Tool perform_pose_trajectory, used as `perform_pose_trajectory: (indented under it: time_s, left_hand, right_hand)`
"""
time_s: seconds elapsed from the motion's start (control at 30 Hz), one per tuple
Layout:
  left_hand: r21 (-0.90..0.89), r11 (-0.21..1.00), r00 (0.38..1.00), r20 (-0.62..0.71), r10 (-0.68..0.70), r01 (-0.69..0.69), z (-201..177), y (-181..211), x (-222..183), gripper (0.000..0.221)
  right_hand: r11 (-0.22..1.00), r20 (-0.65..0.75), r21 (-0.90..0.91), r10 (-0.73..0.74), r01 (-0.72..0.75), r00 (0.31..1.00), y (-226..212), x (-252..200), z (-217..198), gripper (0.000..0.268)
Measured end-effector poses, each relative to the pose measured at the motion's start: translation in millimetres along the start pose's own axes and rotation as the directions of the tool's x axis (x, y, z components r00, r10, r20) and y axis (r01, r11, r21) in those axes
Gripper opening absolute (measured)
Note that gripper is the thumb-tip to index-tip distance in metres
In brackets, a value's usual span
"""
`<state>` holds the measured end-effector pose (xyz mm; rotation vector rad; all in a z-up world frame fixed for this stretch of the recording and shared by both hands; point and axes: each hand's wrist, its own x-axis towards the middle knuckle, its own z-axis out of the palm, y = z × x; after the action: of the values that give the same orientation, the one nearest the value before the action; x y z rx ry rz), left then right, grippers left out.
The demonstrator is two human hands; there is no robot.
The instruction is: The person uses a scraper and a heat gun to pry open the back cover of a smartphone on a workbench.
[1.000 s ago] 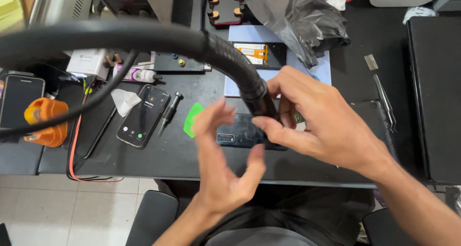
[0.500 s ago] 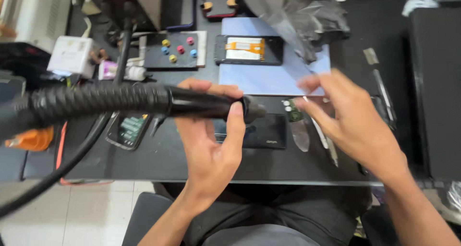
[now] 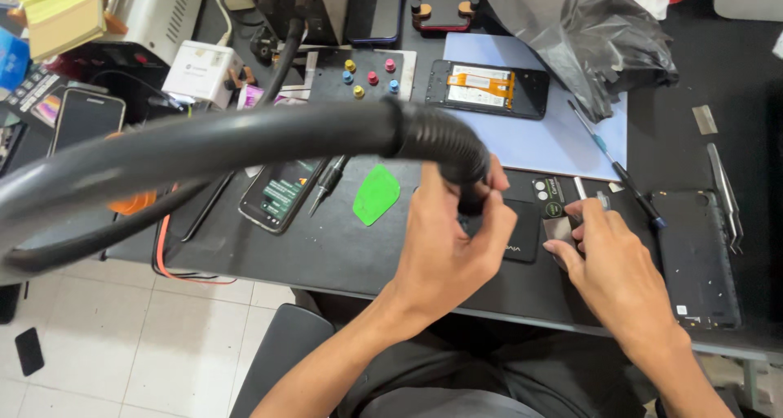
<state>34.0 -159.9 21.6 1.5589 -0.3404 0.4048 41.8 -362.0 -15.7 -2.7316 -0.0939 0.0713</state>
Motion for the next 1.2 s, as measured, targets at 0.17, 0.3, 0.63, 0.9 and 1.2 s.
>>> perform_pose_trajectory:
  time_s: [0.17, 0.3, 0.63, 0.9, 1.2]
  left_hand:
    - [0.022, 0.997, 0.996, 0.042, -0.078, 0.077, -13, 23, 10, 0.056]
    - [0.09, 0.996, 0.998, 0.065, -0.013, 0.007, -38, 32, 11, 0.063]
    - [-0.022, 0.999, 0.999, 0.016, -0.031, 0.032, -86, 40, 24, 0.089]
    - [-0.085, 0.994, 0.989, -0.123, -0.08, 0.069, -186, 56, 35, 0.04]
    - [-0.087, 0.996, 0.991, -0.129, -0.027, 0.015, -204, 34, 37, 0.036]
  right_hand:
    - [0.954, -0.07, -0.272, -0.152, 0.128, 0.986, -14, -20, 4, 0.036]
    - [0.906, 0.121, 0.043, -0.422, 0.42, 0.898, -45, -55, 44, 0.018]
    - [0.715, 0.223, 0.476, -0.662, 0.513, 0.715, -165, -25, 148, 0.036]
    - [0.736, 0.129, 0.118, -0.677, 0.666, 0.725, -231, 9, 163, 0.02]
    - [0.801, 0.021, 0.215, -0.575, 0.558, 0.818, -230, 8, 128, 0.059]
